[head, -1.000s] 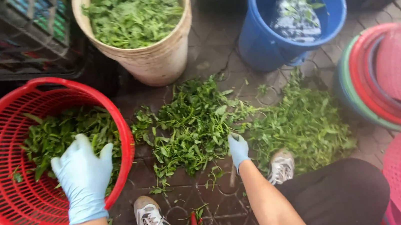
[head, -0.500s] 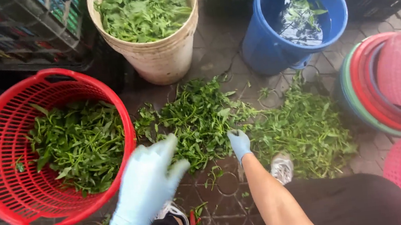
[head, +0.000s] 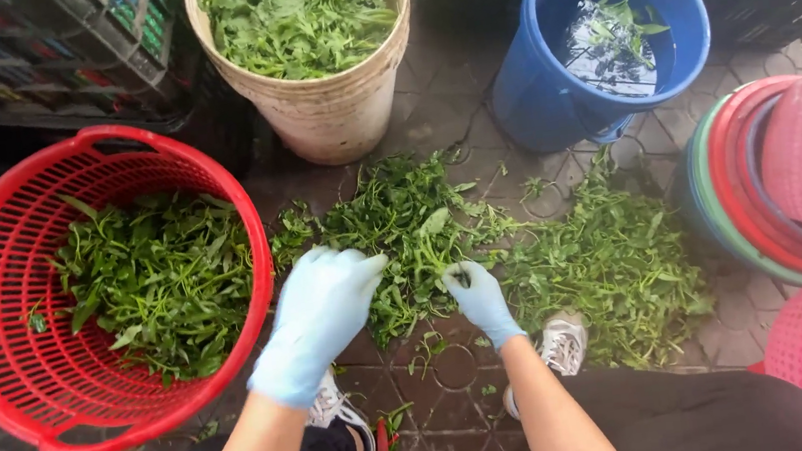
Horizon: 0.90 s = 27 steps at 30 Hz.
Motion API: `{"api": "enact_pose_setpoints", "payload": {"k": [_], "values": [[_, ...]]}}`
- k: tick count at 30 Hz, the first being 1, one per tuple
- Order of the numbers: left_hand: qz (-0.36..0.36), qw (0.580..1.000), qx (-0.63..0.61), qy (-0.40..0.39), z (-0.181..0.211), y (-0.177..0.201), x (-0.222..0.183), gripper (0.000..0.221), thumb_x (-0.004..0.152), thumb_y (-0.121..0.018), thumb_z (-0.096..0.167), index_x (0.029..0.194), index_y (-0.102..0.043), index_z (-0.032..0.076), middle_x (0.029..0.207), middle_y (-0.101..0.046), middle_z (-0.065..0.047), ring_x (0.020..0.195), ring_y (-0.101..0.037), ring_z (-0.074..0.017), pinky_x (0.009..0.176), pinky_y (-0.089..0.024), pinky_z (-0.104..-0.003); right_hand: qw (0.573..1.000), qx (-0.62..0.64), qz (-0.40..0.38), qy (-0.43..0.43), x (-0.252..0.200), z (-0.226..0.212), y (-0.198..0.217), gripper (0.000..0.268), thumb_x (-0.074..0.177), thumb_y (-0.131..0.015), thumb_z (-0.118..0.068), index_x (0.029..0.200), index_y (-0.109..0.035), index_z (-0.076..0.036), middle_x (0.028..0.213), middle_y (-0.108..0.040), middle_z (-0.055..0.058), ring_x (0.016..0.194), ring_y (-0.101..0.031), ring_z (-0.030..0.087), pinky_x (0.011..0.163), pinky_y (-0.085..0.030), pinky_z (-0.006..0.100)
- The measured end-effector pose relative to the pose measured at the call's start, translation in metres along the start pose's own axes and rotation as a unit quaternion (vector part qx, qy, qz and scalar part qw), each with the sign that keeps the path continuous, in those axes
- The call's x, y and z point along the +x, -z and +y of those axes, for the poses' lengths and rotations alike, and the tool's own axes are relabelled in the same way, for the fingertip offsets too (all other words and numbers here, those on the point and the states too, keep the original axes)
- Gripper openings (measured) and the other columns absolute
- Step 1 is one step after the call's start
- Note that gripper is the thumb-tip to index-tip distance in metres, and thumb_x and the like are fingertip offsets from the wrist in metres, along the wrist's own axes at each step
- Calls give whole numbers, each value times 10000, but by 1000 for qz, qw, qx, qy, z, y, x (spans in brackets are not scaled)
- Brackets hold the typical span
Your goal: The person is trimming the stems of leafy green vegetables using a small knife and placing the prepared leaves into a red plastic basket.
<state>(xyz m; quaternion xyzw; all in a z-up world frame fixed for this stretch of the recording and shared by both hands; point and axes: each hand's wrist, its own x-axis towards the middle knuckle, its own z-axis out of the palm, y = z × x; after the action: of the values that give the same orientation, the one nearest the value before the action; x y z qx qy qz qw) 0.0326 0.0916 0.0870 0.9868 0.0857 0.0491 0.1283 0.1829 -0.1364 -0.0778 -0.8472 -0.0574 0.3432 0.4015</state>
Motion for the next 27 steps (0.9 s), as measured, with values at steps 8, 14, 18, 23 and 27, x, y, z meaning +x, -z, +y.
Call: {"api": "enact_pose_setpoints", "payload": {"k": [8, 14, 18, 23, 27], "values": [[47, 985, 115, -119, 65, -49, 34, 61, 862, -794, 286, 857, -835, 241, 1066, -821, -59, 1373, -674, -297, 1319, -150, -782, 949, -19, 14, 315, -60, -20, 43, 116, 938, -847, -152, 1045, -817, -120, 916, -744, 125, 914, -761, 301, 834, -614, 433], [113, 982, 117, -92, 36, -107, 19, 242, 956, -768, 393, 801, -736, 211, 823, -743, -12, 1146, -721, -242, 1339, -141, -747, 943, 322, -82, -20, -121, -45, 27, 888, 1089, -271, -803, 1504, -708, -151, 667, -416, 32, 552, -467, 174, 533, -382, 284], [104, 985, 101, -91, 47, -97, 0, 243, 891, -809, 395, 797, -707, 196, 804, -720, -58, 1052, -728, -274, 1289, -195, -784, 895, 437, -81, -25, -126, -60, -5, 412, 1130, -595, -458, 1393, -678, -152, 680, -476, 24, 548, -452, 154, 526, -339, 275], [100, 986, 134, -22, 58, -52, -16, 142, 894, -754, 124, 753, -743, 135, 747, -725, -164, 891, -759, -408, 1227, -330, -783, 865, 499, 7, -50, -124, -85, -15, 380, 1084, -679, -524, 1275, -723, -199, 1019, -569, -30, 740, -518, 88, 614, -474, 240], [2, 951, 244, 189, -26, -6, -37, 69, 933, -755, 251, 891, -807, 233, 883, -733, -38, 989, -745, -329, 1204, -338, -750, 820, 546, 64, -163, -45, 4, -7, 1018, 984, -765, -681, 1666, -426, -5, 1612, -518, 184, 1081, -613, 145, 662, -432, 204]]}}
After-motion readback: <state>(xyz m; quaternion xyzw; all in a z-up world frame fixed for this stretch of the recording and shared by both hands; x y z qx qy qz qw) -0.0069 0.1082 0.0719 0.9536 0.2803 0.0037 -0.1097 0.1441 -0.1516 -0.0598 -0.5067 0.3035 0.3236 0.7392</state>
